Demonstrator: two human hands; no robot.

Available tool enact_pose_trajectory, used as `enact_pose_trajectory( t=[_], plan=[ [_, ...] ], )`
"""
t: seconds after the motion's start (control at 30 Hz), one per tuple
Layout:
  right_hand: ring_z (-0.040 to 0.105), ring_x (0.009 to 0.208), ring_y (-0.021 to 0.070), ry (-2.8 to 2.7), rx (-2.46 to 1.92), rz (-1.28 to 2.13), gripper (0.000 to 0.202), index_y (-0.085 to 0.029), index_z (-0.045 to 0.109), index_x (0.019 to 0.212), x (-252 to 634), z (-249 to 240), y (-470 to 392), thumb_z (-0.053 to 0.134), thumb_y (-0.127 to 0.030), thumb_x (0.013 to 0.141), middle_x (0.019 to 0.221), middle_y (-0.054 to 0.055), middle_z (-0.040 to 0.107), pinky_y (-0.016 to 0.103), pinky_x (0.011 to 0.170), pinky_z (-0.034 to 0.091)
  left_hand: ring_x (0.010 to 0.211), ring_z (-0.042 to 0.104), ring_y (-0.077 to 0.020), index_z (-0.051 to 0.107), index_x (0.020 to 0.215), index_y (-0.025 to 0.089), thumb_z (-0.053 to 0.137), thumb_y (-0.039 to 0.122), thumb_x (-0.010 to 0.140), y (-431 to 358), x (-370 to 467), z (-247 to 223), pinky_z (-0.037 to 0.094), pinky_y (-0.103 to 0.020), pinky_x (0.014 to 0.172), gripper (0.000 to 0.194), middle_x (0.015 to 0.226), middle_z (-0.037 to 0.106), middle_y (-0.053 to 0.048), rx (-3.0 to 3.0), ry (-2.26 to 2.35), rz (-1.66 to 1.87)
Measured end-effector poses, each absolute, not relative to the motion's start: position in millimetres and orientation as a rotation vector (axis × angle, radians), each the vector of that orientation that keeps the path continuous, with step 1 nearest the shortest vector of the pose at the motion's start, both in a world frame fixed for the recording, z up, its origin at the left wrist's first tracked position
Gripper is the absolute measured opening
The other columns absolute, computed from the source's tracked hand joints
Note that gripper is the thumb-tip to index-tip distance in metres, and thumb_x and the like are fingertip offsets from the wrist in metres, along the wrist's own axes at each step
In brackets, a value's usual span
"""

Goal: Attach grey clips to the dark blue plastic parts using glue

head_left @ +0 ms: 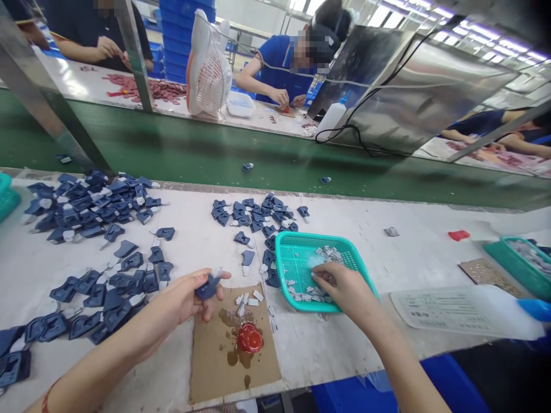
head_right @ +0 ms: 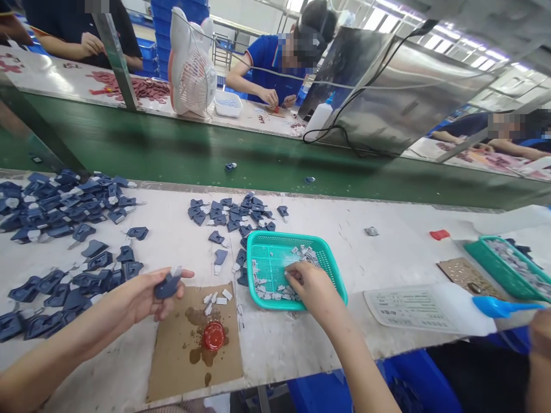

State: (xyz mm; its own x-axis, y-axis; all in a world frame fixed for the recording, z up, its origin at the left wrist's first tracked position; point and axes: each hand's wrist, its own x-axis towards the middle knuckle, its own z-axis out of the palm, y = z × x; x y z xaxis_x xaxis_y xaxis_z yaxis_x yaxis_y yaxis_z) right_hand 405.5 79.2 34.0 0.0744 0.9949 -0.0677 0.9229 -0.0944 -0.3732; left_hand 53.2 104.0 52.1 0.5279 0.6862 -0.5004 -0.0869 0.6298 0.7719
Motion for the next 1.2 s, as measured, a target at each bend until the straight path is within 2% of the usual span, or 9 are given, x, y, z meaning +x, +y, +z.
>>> enact_pose_trajectory(
  t=[0.1,0.23,0.3,0.37,0.47,0.63,0.77,1.03,1.2],
  plan=[
    [0.065,0.061,0.0225,-1.941,-2.087,0.438,0.018,-0.022,0.069,0.074,406,32,83,0.057,-0.034,0.076,0.071,0.007,0.072,0.035,0.057,0.052,0.072,0.059,-0.0156,0.069,0.094,0.020,0.068,0.047,0.080,94,53,47,0.043,-0.027,0.062,0.031,0.095,0.065,-0.005,0.648,0.842,0.565],
    [0.067,0.062,0.0241,-1.914,-2.041,0.412,0.026,-0.022,0.069,0.074,404,35,84,0.058,-0.046,0.078,0.071,0.007,0.072,0.036,0.054,0.053,0.089,0.069,-0.0210,0.060,0.094,0.021,0.074,0.040,0.079,85,49,44,0.051,-0.030,0.077,0.028,0.104,0.070,-0.007,0.506,0.817,0.594],
    [0.069,0.068,0.0251,-1.887,-2.023,0.389,0.032,-0.022,0.069,0.080,396,40,79,0.056,-0.051,0.082,0.078,0.009,0.074,0.036,0.057,0.055,0.082,0.071,-0.0207,0.053,0.092,0.022,0.077,0.041,0.076,81,46,42,0.051,-0.030,0.070,0.035,0.103,0.072,-0.007,0.492,0.863,0.590],
    [0.070,0.074,0.0250,-1.861,-1.991,0.376,0.034,-0.022,0.070,0.087,380,49,69,0.056,-0.053,0.085,0.086,0.009,0.074,0.036,0.062,0.057,0.074,0.070,-0.0191,0.049,0.093,0.022,0.078,0.044,0.074,78,43,38,0.047,-0.026,0.059,0.041,0.102,0.074,-0.008,0.532,0.908,0.588],
    [0.069,0.075,0.0230,-1.855,-1.881,0.459,0.029,-0.023,0.070,0.089,344,62,49,0.058,-0.049,0.088,0.087,0.008,0.073,0.033,0.064,0.057,0.072,0.068,-0.0174,0.049,0.097,0.022,0.075,0.046,0.077,73,41,29,0.042,-0.024,0.054,0.041,0.105,0.074,-0.009,0.631,0.911,0.592],
    [0.067,0.081,0.0191,-1.970,-1.750,0.801,0.012,-0.024,0.068,0.092,287,69,19,0.057,-0.028,0.092,0.088,0.005,0.070,0.029,0.070,0.056,0.089,0.065,-0.0203,0.056,0.092,0.023,0.074,0.045,0.078,57,44,17,0.049,-0.028,0.068,0.032,0.104,0.070,-0.006,0.719,0.902,0.651],
    [0.068,0.084,0.0189,-2.022,-1.733,0.851,0.015,-0.023,0.067,0.092,268,63,11,0.053,-0.018,0.092,0.090,0.005,0.070,0.029,0.072,0.056,0.076,0.061,-0.0170,0.058,0.092,0.024,0.074,0.041,0.078,44,48,7,0.048,-0.029,0.070,0.028,0.088,0.066,-0.002,0.729,0.909,0.649],
    [0.067,0.079,0.0172,-2.120,-1.720,0.778,0.018,-0.022,0.068,0.089,260,60,15,0.052,-0.016,0.092,0.087,0.004,0.067,0.027,0.069,0.055,0.074,0.058,-0.0159,0.058,0.094,0.023,0.072,0.039,0.081,30,48,-5,0.043,-0.028,0.070,0.025,0.079,0.065,0.000,0.727,0.875,0.636],
    [0.068,0.079,0.0169,-2.091,-1.725,0.789,0.019,-0.023,0.070,0.087,258,61,16,0.053,-0.017,0.092,0.087,0.004,0.067,0.027,0.068,0.055,0.085,0.064,-0.0187,0.058,0.094,0.023,0.071,0.036,0.082,29,49,-6,0.046,-0.030,0.077,0.022,0.093,0.070,-0.004,0.707,0.843,0.656]
  ],
)
